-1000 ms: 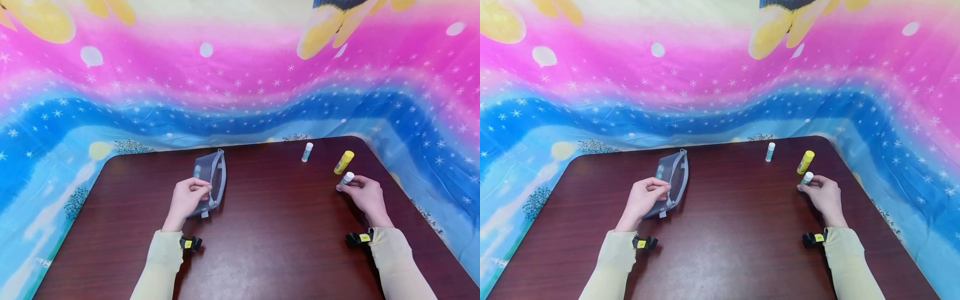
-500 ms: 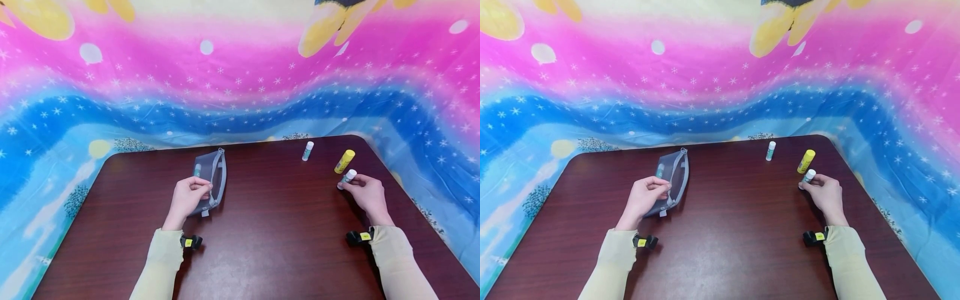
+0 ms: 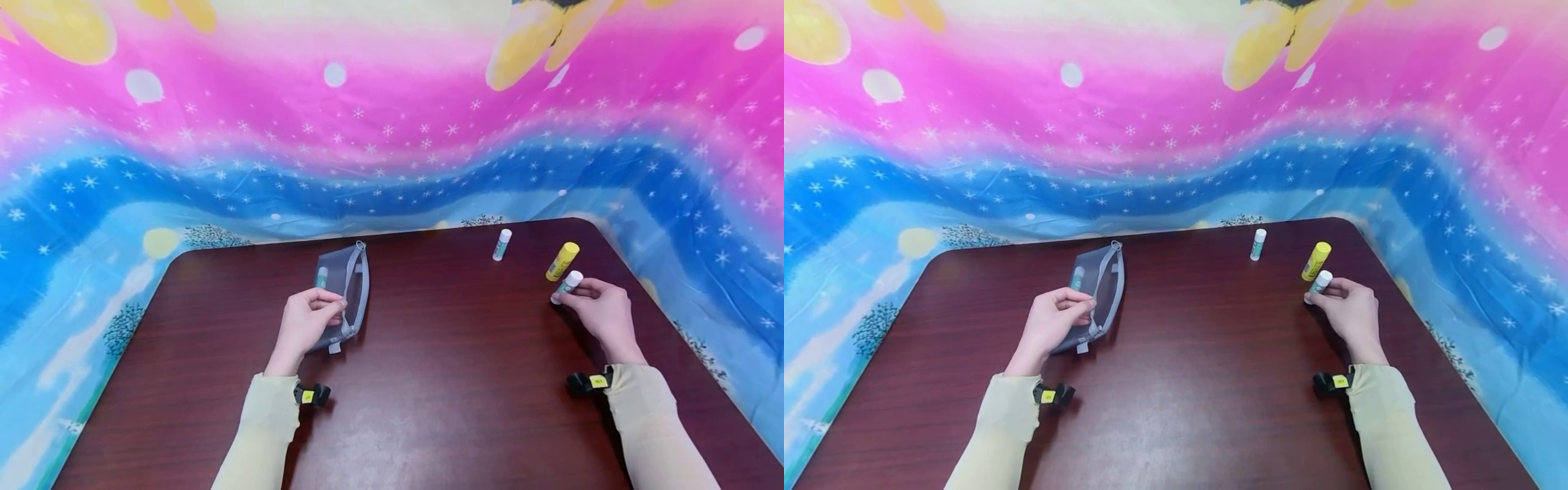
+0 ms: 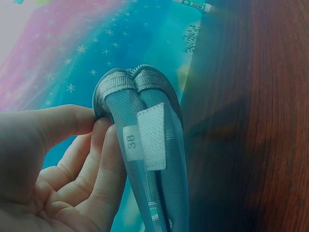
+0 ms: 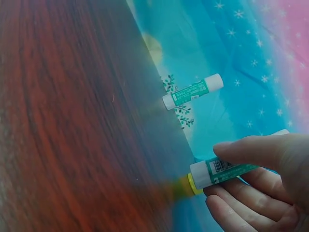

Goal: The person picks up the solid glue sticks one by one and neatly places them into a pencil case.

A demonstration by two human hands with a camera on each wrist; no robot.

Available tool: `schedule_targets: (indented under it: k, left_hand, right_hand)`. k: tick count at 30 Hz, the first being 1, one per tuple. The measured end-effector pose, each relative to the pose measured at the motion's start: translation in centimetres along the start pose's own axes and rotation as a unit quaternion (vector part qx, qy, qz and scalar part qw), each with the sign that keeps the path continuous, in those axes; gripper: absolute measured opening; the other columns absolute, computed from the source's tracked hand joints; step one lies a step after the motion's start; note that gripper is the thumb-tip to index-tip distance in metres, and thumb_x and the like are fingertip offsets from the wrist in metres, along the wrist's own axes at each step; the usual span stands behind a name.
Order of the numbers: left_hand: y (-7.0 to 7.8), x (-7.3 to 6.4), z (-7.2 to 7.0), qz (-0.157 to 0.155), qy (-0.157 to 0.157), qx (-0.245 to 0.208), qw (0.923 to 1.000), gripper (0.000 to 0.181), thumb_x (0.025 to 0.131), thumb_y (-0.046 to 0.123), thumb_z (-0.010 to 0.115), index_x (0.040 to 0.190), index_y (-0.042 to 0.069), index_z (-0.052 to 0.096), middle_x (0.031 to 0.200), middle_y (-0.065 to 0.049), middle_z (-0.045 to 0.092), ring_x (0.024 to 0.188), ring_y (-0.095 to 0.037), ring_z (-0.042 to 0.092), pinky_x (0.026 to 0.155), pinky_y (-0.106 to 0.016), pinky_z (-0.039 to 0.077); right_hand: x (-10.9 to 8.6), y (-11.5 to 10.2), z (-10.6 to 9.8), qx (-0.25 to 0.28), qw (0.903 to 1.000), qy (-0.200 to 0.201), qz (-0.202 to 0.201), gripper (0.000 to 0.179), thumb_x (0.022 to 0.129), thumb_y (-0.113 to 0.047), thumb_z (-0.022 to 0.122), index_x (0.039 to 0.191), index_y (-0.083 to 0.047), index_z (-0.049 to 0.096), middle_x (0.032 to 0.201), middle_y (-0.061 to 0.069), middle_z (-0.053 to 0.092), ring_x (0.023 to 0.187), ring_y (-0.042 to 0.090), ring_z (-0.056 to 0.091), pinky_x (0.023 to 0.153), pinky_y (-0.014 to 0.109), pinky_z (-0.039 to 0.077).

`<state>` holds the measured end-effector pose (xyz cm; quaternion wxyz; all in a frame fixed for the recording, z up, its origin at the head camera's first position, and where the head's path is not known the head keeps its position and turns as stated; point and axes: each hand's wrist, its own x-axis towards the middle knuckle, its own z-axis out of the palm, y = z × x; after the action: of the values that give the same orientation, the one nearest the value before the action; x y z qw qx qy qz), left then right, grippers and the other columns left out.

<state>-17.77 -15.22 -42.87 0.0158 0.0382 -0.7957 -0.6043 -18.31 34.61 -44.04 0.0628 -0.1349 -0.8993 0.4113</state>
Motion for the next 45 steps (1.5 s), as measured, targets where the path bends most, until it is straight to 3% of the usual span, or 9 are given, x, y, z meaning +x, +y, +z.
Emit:
schedule_targets:
  k: [33, 40, 45]
  left_hand:
    - [-0.3, 0.1, 0.0, -0.002, 0.001, 0.002, 1.0000, 0.012, 0.090, 0.008, 0.079, 0.099, 0.001, 0.076, 0.084, -0.011, 0.075, 0.071, -0.021, 0.072, 0.069, -0.029, 0.062]
    - [-0.2, 0.1, -0.1, 0.000, 0.000, 0.001, 1.0000, 0.012, 0.090, 0.007, 0.079, 0.099, 0.000, 0.076, 0.084, -0.012, 0.075, 0.070, -0.021, 0.072, 0.069, -0.029, 0.062]
    - [0.0, -0.1, -0.1, -0.002, 0.002, 0.001, 1.0000, 0.013, 0.089, 0.008, 0.079, 0.099, 0.000, 0.076, 0.084, -0.012, 0.075, 0.070, -0.021, 0.072, 0.069, -0.029, 0.062]
  right_hand:
    - [0.1, -1.9, 0.6, 0.029, 0.9987, 0.008, -0.041, 0.060, 0.089, -0.037, 0.081, 0.128, 0.005, 0.063, 0.118, 0.025, 0.069, 0.077, -0.015, 0.060, 0.073, 0.008, 0.047]
    - [-0.1, -2.5, 0.6, 0.027, 0.9984, 0.002, -0.049, 0.059, 0.090, -0.039, 0.079, 0.128, 0.003, 0.064, 0.118, 0.023, 0.069, 0.079, -0.014, 0.062, 0.080, 0.014, 0.052]
    - [0.0, -3.0, 1.1, 0.036, 0.9973, 0.000, -0.063, 0.058, 0.089, -0.038, 0.080, 0.127, 0.003, 0.065, 0.115, 0.024, 0.070, 0.078, -0.015, 0.061, 0.076, 0.009, 0.048]
